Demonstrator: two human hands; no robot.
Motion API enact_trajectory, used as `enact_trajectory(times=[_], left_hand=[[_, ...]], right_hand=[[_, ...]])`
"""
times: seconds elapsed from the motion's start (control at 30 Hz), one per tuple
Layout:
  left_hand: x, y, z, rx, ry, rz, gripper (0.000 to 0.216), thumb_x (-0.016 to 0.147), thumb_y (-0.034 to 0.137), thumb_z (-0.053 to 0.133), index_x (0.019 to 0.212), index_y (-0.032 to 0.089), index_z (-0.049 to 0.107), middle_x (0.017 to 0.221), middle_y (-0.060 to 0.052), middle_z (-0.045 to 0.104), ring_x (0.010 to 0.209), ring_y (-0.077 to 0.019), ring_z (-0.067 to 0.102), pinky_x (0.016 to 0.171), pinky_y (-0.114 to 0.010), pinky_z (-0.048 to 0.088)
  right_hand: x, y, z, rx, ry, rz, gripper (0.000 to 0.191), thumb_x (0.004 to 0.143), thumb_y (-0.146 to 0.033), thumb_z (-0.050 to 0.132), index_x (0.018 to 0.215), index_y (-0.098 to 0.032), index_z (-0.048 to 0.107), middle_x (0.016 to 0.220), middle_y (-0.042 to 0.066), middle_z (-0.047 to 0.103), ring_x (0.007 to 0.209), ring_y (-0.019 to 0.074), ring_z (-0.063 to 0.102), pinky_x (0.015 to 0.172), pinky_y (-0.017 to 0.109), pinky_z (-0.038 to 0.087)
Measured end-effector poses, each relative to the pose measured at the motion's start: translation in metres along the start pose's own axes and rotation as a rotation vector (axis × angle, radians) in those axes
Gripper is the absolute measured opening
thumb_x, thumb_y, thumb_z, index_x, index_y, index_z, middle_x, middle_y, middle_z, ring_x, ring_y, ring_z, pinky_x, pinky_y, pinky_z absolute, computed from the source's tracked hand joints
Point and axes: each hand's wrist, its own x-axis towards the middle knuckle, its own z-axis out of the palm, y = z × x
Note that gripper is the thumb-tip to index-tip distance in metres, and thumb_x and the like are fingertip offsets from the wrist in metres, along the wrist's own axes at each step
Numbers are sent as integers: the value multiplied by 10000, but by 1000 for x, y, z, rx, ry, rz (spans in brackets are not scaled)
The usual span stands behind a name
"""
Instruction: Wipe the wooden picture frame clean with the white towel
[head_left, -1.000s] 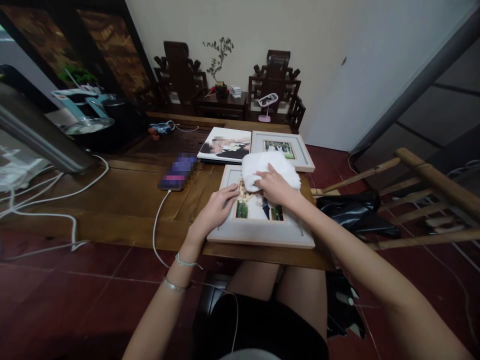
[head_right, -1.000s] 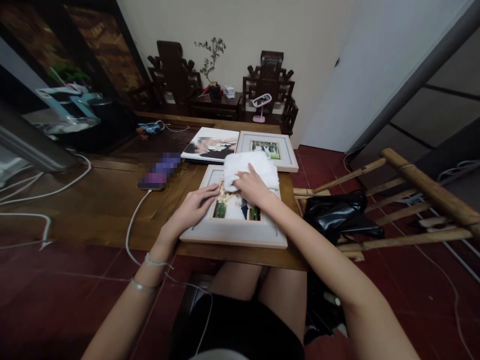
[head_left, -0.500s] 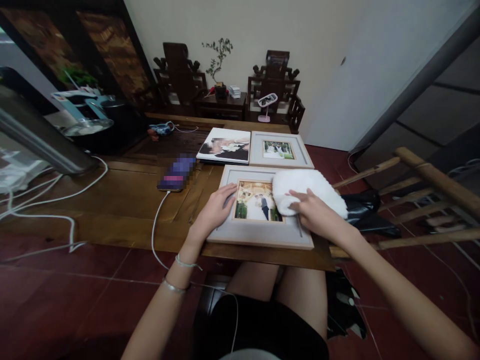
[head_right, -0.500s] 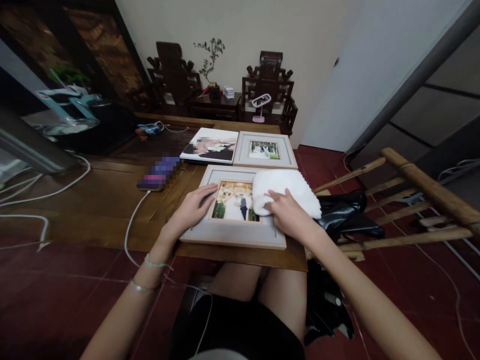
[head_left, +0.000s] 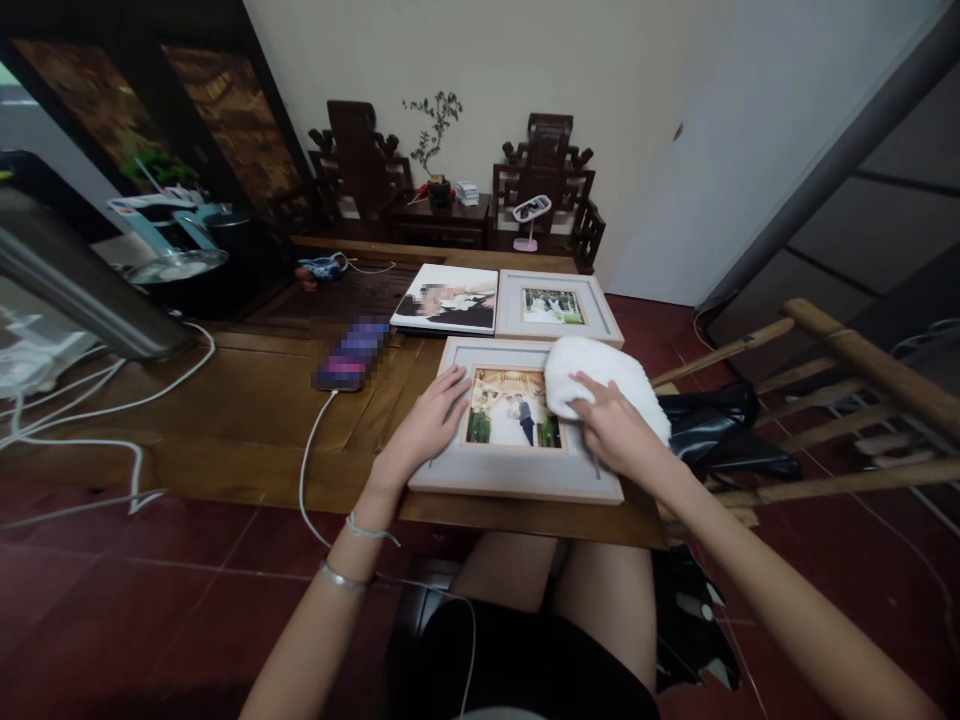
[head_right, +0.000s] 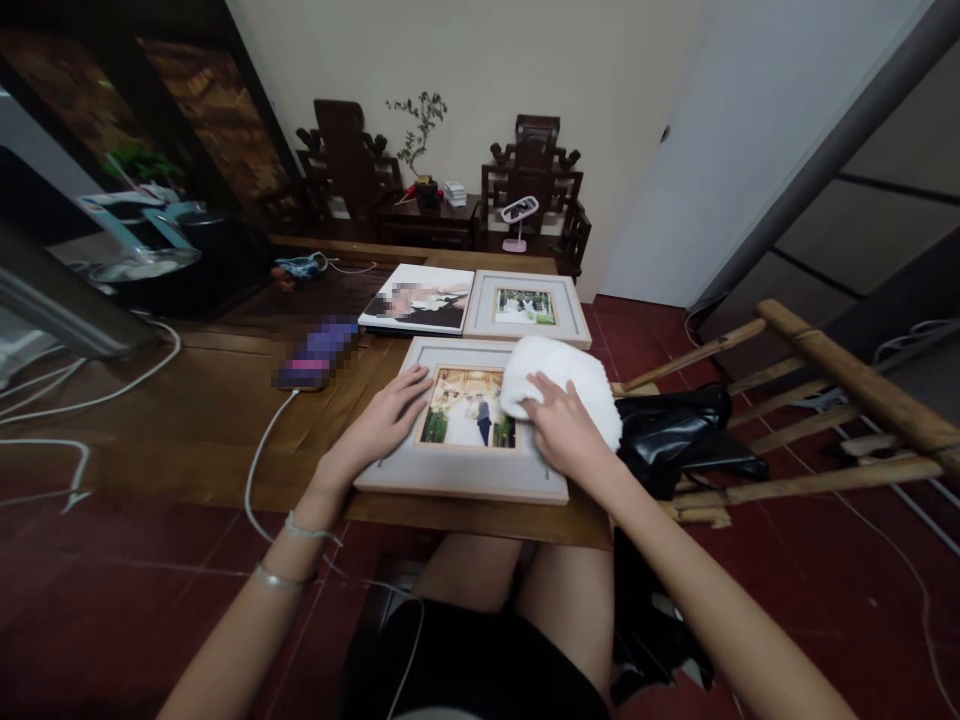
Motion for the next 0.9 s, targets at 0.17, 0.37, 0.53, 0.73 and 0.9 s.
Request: enact_trajectory(times=[0.17, 0.37, 0.53, 0.73, 0.9], left_hand=[[-2, -4, 0, -24, 8, -10, 447, 947, 359, 380, 1287, 119, 543, 1430, -153, 454, 1372, -248, 351, 1135, -472, 277], [-2, -3, -1, 20, 5, -21, 467, 941, 358, 381, 1312, 108, 515, 1422, -157, 463, 1367, -251, 358, 1141, -464, 273], [-1, -2, 0, 79, -13, -12, 475, 946, 343, 356, 1336, 104, 486, 1434, -151, 450, 1372, -251, 347, 1140, -467, 279], [-1, -1, -1, 108, -18, -17, 475, 948, 330, 347, 1335, 91, 483, 1426, -154, 459, 1370, -247, 351, 1142, -450, 281], [-1, -2, -3, 142, -60, 6, 492, 948, 325, 344, 1345, 62, 465, 1440, -172, 435, 1381, -256, 325, 1147, -450, 266]], right_hand=[[47, 9, 5, -140, 35, 49, 474, 752, 0, 393, 1163, -72, 617, 1456, 187, 397, 1354, 370, 291, 1031, 564, 302], [27, -1, 5, -182, -13, -53, 400, 764, -27, 424, 1084, -75, 660, 1390, 195, 473, 1332, 383, 322, 1052, 574, 263], [-29, -26, -11, -68, -78, -130, 408, 711, -31, 481, 1064, -103, 671, 1396, 184, 472, 1349, 372, 314, 1078, 579, 255], [-73, -55, -40, 110, -203, -182, 447, 684, -7, 454, 1052, -128, 678, 1400, 176, 477, 1340, 365, 348, 1074, 580, 303], [-59, -55, -35, 76, -192, -170, 482, 680, -3, 449, 1099, -113, 661, 1397, 180, 479, 1335, 369, 355, 1073, 568, 309]])
